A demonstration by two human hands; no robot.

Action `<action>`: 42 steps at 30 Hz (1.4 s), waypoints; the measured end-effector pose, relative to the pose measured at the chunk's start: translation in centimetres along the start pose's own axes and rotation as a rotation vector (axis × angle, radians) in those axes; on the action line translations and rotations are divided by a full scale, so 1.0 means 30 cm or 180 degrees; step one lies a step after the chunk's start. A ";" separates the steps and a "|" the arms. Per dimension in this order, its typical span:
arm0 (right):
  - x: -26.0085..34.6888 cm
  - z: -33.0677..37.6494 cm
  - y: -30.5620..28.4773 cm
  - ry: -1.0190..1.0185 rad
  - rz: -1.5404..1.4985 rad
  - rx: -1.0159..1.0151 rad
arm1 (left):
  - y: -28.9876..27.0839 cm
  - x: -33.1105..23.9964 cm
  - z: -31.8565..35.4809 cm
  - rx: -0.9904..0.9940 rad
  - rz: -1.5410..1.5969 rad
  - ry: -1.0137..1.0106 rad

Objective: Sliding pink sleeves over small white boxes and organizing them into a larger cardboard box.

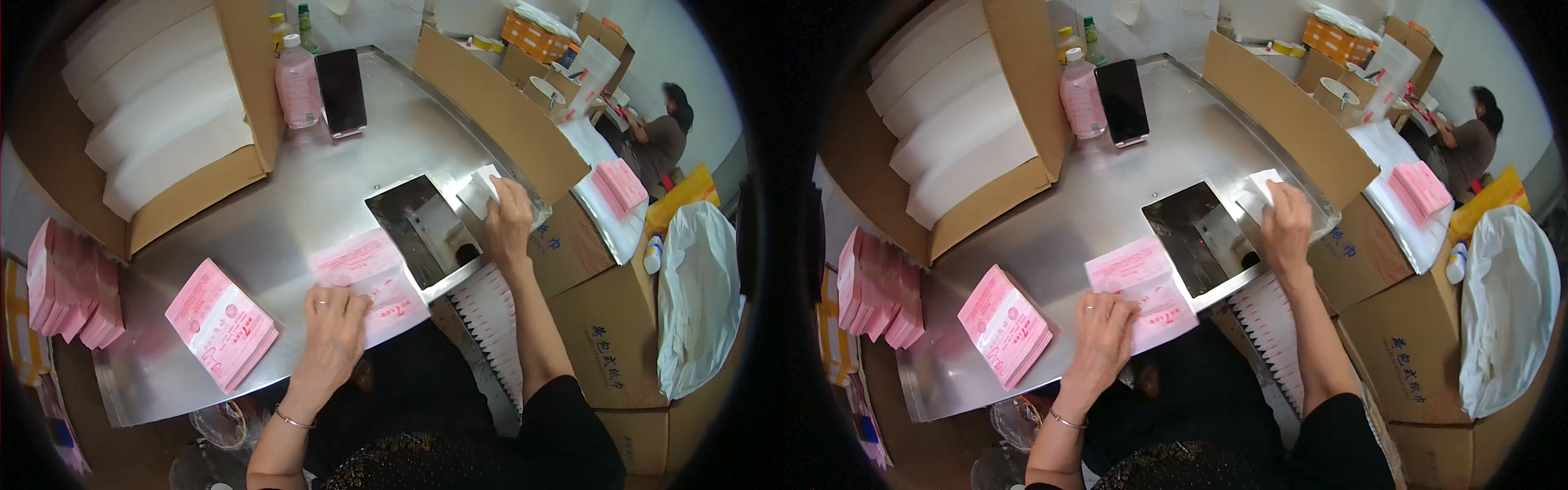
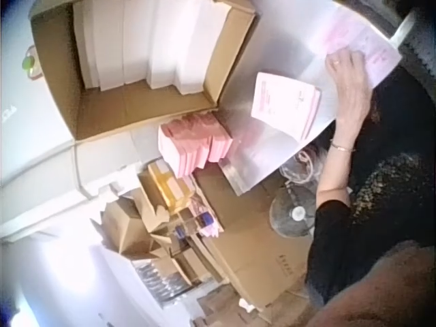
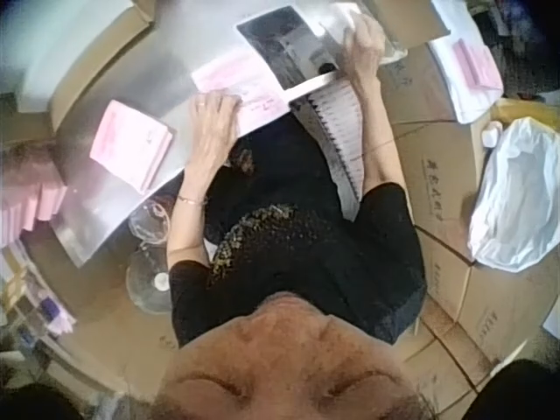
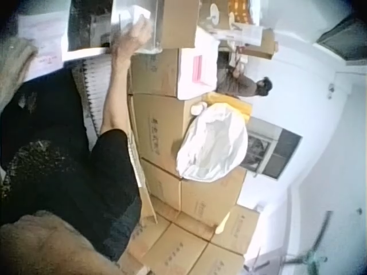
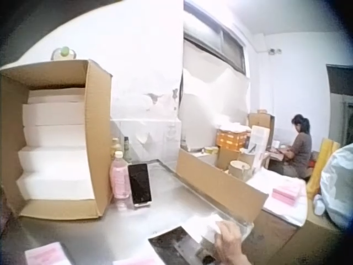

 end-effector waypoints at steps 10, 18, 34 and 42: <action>0.503 0.087 0.062 -0.1551 -0.0594 0.1819 | 0.039 -0.053 -0.021 0.0052 -0.0509 -0.0712; 0.434 0.064 0.032 -0.0769 -0.1876 0.1593 | 0.015 0.027 -0.009 -0.0163 -0.0952 -0.0584; 0.863 -0.603 0.345 -0.1007 -0.2760 0.1043 | -0.460 0.229 0.016 -0.0948 -0.0737 -0.0425; 1.036 -0.959 0.722 -0.0616 -0.2213 0.0739 | -0.750 0.887 -0.270 -0.1335 -0.1770 -0.1369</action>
Point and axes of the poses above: each hand's wrist, its own z-axis away from the middle knuckle, its own y-axis out of the palm, x = y × z, the point moved 1 cm from there along -z, towards the middle knuckle, and after that the axes turned 5 degrees about -y, right-handed, at the moved point
